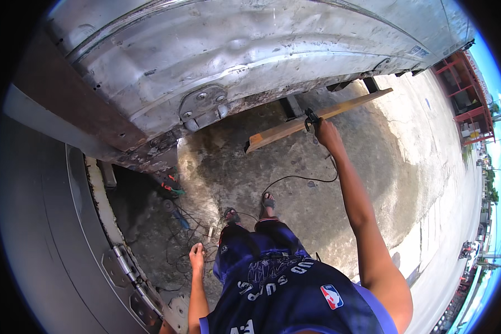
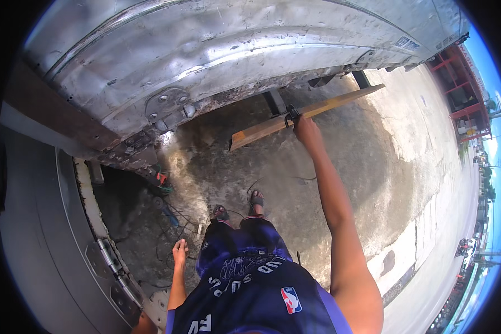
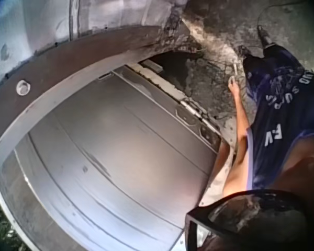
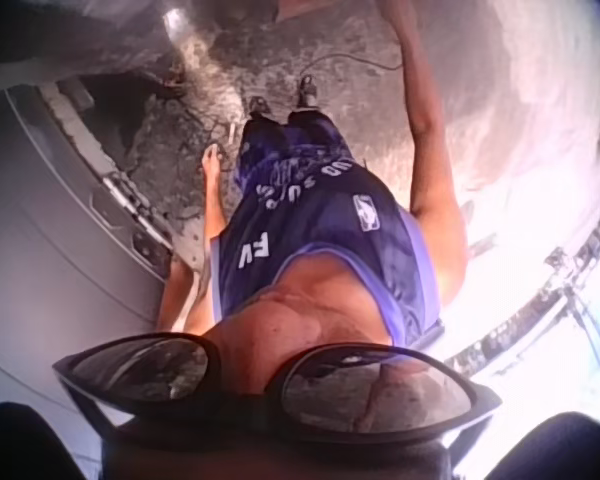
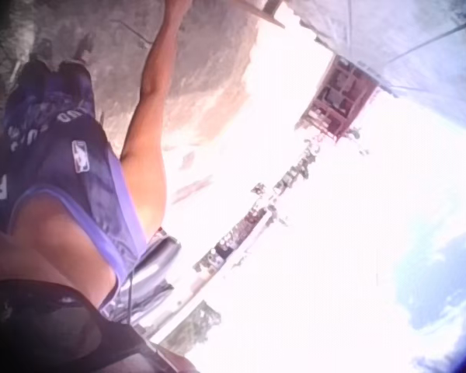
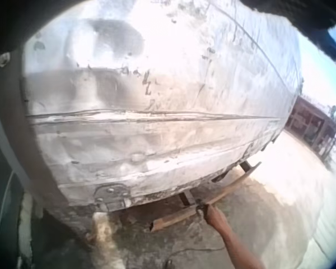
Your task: The person welds a metal frame using a handheld welding torch, then uses a hammer to tap the welded area. The person handles a wooden plank and a metal rod during the process.
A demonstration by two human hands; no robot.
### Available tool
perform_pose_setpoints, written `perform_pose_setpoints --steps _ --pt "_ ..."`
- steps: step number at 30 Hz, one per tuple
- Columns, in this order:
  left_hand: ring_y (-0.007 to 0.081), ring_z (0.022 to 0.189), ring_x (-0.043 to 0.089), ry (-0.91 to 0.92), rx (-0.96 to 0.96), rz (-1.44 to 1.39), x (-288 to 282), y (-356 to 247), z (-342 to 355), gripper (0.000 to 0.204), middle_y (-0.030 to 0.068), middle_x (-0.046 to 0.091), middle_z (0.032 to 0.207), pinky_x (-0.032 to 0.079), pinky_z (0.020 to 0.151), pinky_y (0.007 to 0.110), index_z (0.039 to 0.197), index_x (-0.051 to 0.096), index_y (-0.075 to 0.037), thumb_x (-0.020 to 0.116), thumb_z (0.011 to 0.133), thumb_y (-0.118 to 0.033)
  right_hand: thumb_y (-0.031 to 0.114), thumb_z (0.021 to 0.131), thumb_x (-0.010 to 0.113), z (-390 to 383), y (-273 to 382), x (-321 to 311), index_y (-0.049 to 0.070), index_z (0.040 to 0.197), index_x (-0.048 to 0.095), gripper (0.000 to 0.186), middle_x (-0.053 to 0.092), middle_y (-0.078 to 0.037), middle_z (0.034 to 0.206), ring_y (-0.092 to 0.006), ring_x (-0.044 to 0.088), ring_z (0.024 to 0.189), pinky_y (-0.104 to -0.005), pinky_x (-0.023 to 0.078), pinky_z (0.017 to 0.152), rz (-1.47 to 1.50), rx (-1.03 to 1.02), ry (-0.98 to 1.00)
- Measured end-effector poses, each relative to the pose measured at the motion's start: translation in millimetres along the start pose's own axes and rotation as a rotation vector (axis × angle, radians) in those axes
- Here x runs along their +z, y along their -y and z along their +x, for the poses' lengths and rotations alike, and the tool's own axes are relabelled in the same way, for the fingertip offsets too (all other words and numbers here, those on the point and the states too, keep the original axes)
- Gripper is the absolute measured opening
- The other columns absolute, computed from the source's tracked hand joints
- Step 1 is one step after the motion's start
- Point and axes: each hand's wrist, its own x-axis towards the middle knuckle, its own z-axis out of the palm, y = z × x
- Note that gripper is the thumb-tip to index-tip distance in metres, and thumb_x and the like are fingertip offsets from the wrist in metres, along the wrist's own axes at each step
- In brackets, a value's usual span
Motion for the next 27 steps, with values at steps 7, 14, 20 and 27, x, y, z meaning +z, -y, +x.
perform_pose_setpoints --steps 7,14,20,27 --pt "0.0164 0.078 0.065 -0.068 -0.259 -0.050 3 45 -19 0.034 0.0035 0.069 0.100 0.053 0.069 0.035 0.115 0.068 -0.010 0.065 0.100 -0.041 0.020 0.096 0.057 29 4 1 0.001 0.104 0.066 0.023 0.071 -0.030 0.102 -0.0484 0.069 0.098 -0.0596 0.055 0.084 -0.059 -0.077 -0.030" --pt "0.0252 0.087 0.069 -0.139 -0.438 -0.125 1 82 -74 0.043 0.0082 0.068 0.110 0.056 0.075 0.043 0.123 0.066 -0.007 0.065 0.099 -0.043 0.023 0.095 0.059 55 2 8 0.002 0.104 0.070 0.026 0.071 -0.029 0.107 -0.0466 0.068 0.105 -0.0570 0.055 0.089 -0.151 -0.172 0.083" --pt "0.0238 0.090 0.068 -0.106 -0.342 -0.117 18 81 -59 0.046 0.0073 0.070 0.110 0.056 0.077 0.042 0.125 0.066 -0.005 0.065 0.100 -0.043 0.024 0.096 0.058 86 -52 24 0.002 0.109 0.071 0.029 0.071 -0.028 0.111 -0.0479 0.067 0.107 -0.0574 0.054 0.093 -0.192 -0.197 0.039" --pt "0.0164 0.085 0.067 -0.184 -0.253 -0.246 9 50 -53 0.036 0.0044 0.070 0.101 0.057 0.070 0.031 0.122 0.068 -0.006 0.066 0.101 -0.035 0.026 0.096 0.059 82 -37 13 0.002 0.113 0.070 0.032 0.070 -0.029 0.114 -0.0494 0.066 0.110 -0.0575 0.054 0.094 -0.212 -0.151 0.110"
